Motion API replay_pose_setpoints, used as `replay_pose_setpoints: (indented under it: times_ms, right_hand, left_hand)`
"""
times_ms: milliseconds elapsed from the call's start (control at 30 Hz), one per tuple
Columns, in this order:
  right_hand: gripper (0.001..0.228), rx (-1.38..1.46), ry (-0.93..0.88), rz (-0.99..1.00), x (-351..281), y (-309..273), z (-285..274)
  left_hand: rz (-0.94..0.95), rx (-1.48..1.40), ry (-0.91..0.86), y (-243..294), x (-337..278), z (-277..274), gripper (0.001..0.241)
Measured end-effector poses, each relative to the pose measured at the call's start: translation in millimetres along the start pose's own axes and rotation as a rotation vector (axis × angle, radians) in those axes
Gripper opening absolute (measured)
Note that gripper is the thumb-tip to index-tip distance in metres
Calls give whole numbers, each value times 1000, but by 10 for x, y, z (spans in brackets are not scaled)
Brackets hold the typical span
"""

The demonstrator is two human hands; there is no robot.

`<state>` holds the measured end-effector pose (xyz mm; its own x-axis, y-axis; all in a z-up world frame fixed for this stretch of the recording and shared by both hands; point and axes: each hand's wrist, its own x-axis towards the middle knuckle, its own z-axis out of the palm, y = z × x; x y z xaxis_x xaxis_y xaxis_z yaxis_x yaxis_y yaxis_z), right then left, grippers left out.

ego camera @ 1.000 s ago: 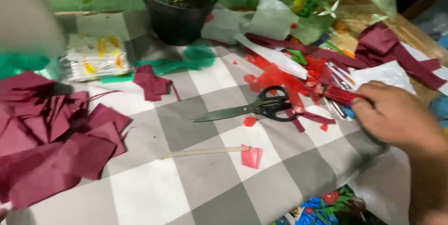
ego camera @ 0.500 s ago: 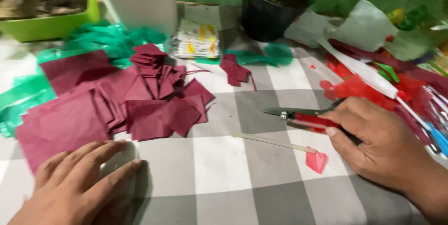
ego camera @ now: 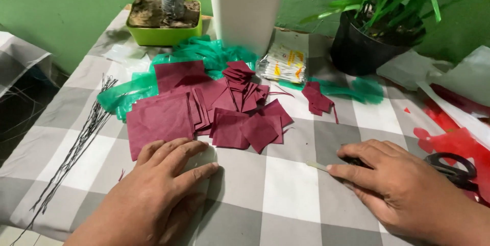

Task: The person folds a maroon fabric sheet and uses scissors to cut it into smaller rectangular pieces. The cut pieces are stacked on the table. The person also handles thin black wires and a green plastic bag, moving them aside on the table.

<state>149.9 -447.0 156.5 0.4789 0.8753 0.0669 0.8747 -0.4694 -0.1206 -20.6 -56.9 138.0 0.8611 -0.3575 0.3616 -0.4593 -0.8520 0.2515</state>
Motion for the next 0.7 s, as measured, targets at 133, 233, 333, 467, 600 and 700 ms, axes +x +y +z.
replay_pose_setpoints:
  times_ms: [133, 233, 333, 467, 600, 700]
  right_hand:
    - [31, -29, 155, -91, 59, 32, -53]
    - [41, -146, 76, 51, 18, 144, -32]
    - [36, -161, 40, 218, -5, 165, -23]
    - [36, -151, 103, 209, -24, 195, -28]
    - [34, -65, 174, 22, 17, 91, -68]
    - [40, -110, 154, -81, 6, 226, 65]
  left_hand:
    - [21, -24, 18, 21, 45, -38, 43]
    - [24, -13, -9, 14, 115, -14, 48]
    - [61, 74, 17, 82, 223, -9, 56]
    - [88, 213, 57, 109, 436, 0, 51]
    - [57, 296, -31, -16, 704, 113, 74]
    - [21, 317, -44, 34, 789, 264, 71]
